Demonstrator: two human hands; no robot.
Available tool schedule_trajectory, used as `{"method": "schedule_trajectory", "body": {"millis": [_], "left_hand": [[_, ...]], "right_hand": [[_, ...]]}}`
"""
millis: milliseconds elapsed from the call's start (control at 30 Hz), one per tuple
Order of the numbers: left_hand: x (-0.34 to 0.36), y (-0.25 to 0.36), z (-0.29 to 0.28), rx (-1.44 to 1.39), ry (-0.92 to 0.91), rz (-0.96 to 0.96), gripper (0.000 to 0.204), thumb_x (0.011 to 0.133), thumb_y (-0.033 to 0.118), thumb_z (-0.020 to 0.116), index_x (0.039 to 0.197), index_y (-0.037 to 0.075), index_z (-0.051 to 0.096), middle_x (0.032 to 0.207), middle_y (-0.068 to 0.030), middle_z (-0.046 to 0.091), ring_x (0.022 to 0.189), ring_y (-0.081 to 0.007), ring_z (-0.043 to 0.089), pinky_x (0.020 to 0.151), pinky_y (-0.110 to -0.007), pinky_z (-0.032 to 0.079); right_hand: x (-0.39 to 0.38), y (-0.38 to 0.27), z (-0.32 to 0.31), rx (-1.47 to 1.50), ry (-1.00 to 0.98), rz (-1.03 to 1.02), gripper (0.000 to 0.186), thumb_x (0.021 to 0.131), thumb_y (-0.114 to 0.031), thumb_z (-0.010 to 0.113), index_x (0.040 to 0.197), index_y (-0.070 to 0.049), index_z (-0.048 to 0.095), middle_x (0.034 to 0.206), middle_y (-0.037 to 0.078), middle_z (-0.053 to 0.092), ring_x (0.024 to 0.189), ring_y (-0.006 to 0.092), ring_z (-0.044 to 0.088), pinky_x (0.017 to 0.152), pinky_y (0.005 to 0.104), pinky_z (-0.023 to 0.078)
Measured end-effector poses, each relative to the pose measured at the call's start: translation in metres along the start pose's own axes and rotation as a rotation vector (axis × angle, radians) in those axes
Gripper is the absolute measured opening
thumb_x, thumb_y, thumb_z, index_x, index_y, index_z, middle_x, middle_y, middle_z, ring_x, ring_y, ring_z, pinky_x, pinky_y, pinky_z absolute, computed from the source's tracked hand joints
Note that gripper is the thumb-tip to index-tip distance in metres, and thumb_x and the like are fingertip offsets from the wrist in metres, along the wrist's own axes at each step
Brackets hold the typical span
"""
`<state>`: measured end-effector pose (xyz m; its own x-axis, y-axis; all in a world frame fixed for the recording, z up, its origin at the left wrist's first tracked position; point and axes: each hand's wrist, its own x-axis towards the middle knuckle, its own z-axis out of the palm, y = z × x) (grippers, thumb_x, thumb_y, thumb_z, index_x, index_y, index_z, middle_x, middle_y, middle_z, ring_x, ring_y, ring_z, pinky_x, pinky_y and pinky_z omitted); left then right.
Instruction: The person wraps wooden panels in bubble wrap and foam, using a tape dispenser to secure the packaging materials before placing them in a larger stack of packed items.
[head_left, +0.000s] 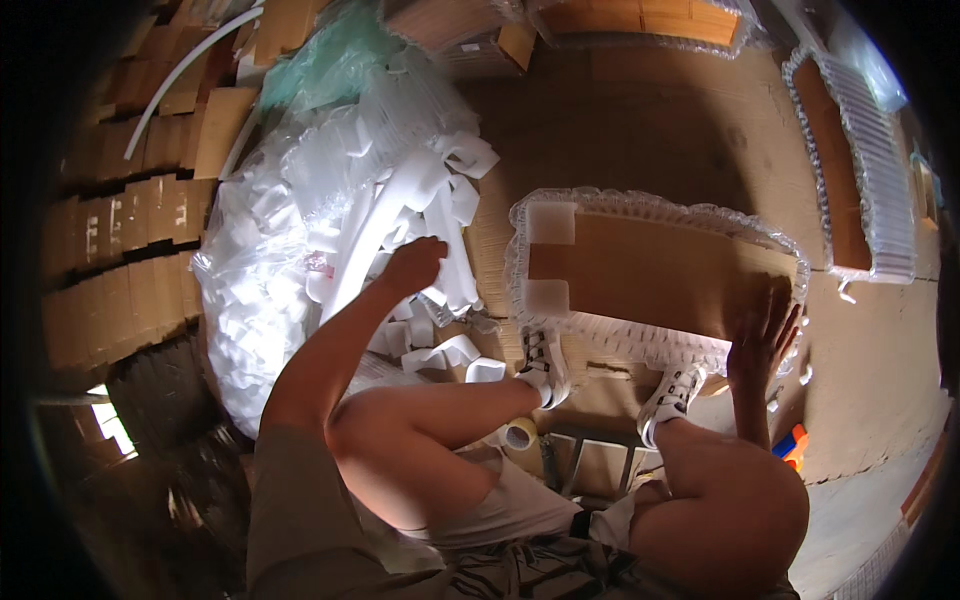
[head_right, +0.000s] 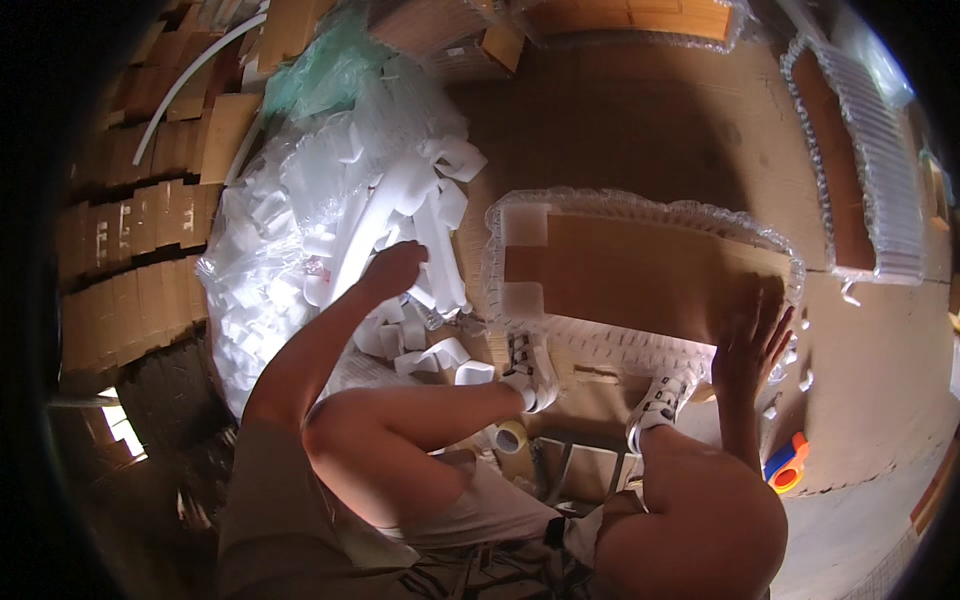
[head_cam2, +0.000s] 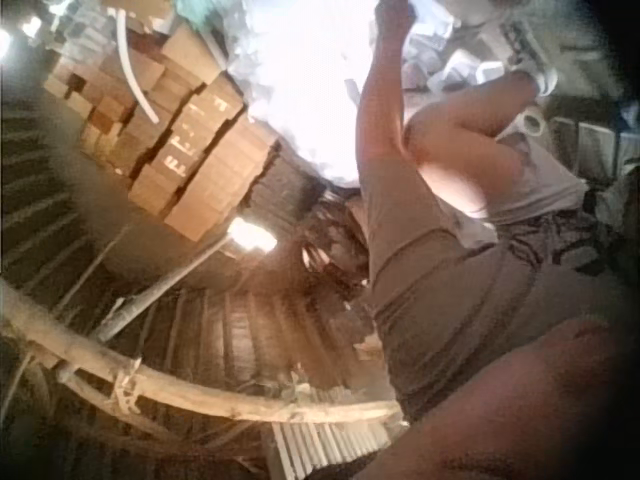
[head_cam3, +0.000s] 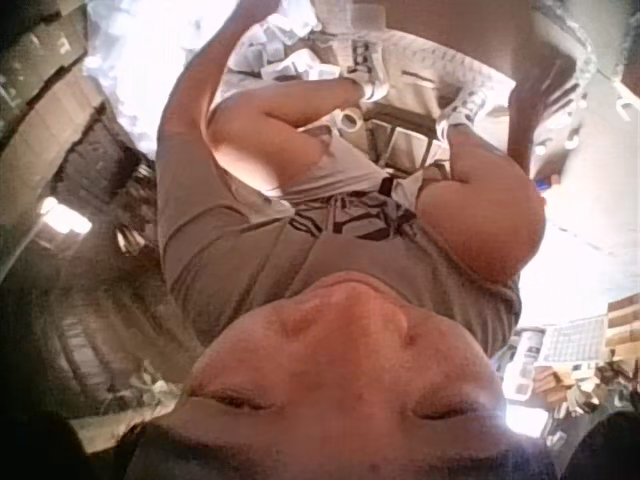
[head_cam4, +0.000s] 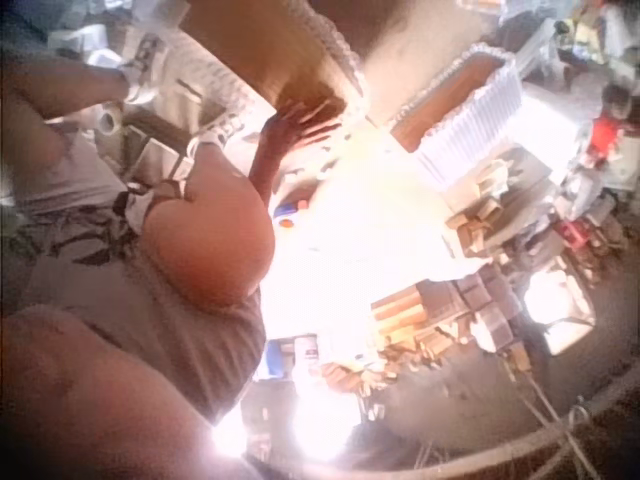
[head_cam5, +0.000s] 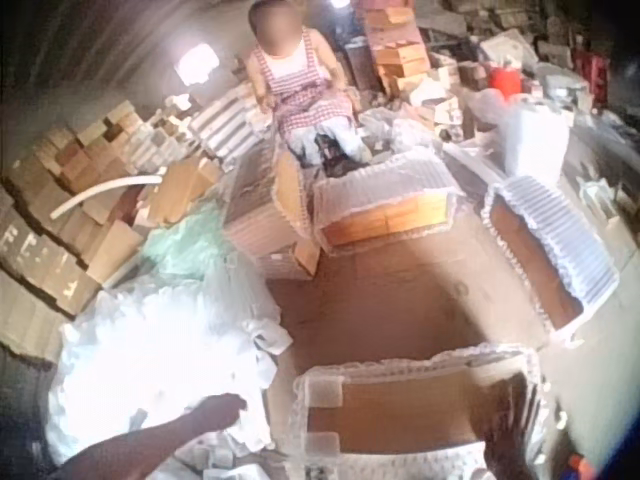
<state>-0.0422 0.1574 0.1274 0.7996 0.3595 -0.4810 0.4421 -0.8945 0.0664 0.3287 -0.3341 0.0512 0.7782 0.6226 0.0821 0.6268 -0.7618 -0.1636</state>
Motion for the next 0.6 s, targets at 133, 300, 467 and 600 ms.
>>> {"method": "schedule_trajectory", "body": {"millis": [133, 300, 467, 600], "left_hand": [[0.033, -0.084, 0.057, 0.178, -0.101, -0.175, 0.019, 0.087, 0.011, 0.059, 0.105, 0.007, 0.063, 0.103, -0.0150, 0.066, 0.097, -0.0356, 0.068, 0.084, -0.049, 0.057], [0.120, -0.129, 0.148, -0.321, 0.118, -0.257, 0.025, 0.081, 0.022, 0.076, 0.105, 0.020, 0.077, 0.114, -0.0213, 0.069, 0.096, -0.0384, 0.069, 0.089, -0.048, 0.057], [0.148, -0.117, 0.157, -0.481, 0.409, -0.320, 0.029, 0.088, 0.028, 0.074, 0.110, 0.009, 0.078, 0.101, -0.0159, 0.077, 0.096, -0.0352, 0.072, 0.095, -0.043, 0.055], [0.148, -0.065, 0.038, -0.849, 0.867, -0.524, 0.025, 0.093, 0.020, 0.060, 0.103, 0.000, 0.071, 0.097, -0.0110, 0.073, 0.087, -0.0242, 0.067, 0.083, -0.038, 0.054]], "right_hand": [[0.013, -0.001, -0.011, 0.177, -0.001, 0.020, 0.070, 0.101, -0.037, 0.056, 0.163, -0.016, 0.029, 0.169, 0.016, 0.024, 0.157, 0.0410, 0.017, 0.125, 0.0602, 0.012], [0.009, -0.003, -0.040, 0.281, 0.175, -0.075, 0.052, 0.107, -0.031, 0.048, 0.152, -0.006, 0.045, 0.162, 0.019, 0.037, 0.152, 0.0417, 0.030, 0.123, 0.0598, 0.021], [0.017, -0.007, -0.054, 0.437, 0.145, -0.053, 0.046, 0.109, -0.027, 0.047, 0.147, -0.002, 0.048, 0.156, 0.023, 0.043, 0.145, 0.0391, 0.042, 0.117, 0.0531, 0.037], [0.032, -0.018, -0.065, 0.597, 0.159, -0.150, 0.039, 0.099, -0.010, 0.058, 0.136, 0.000, 0.054, 0.145, 0.024, 0.053, 0.137, 0.0405, 0.049, 0.113, 0.0514, 0.039]]}}
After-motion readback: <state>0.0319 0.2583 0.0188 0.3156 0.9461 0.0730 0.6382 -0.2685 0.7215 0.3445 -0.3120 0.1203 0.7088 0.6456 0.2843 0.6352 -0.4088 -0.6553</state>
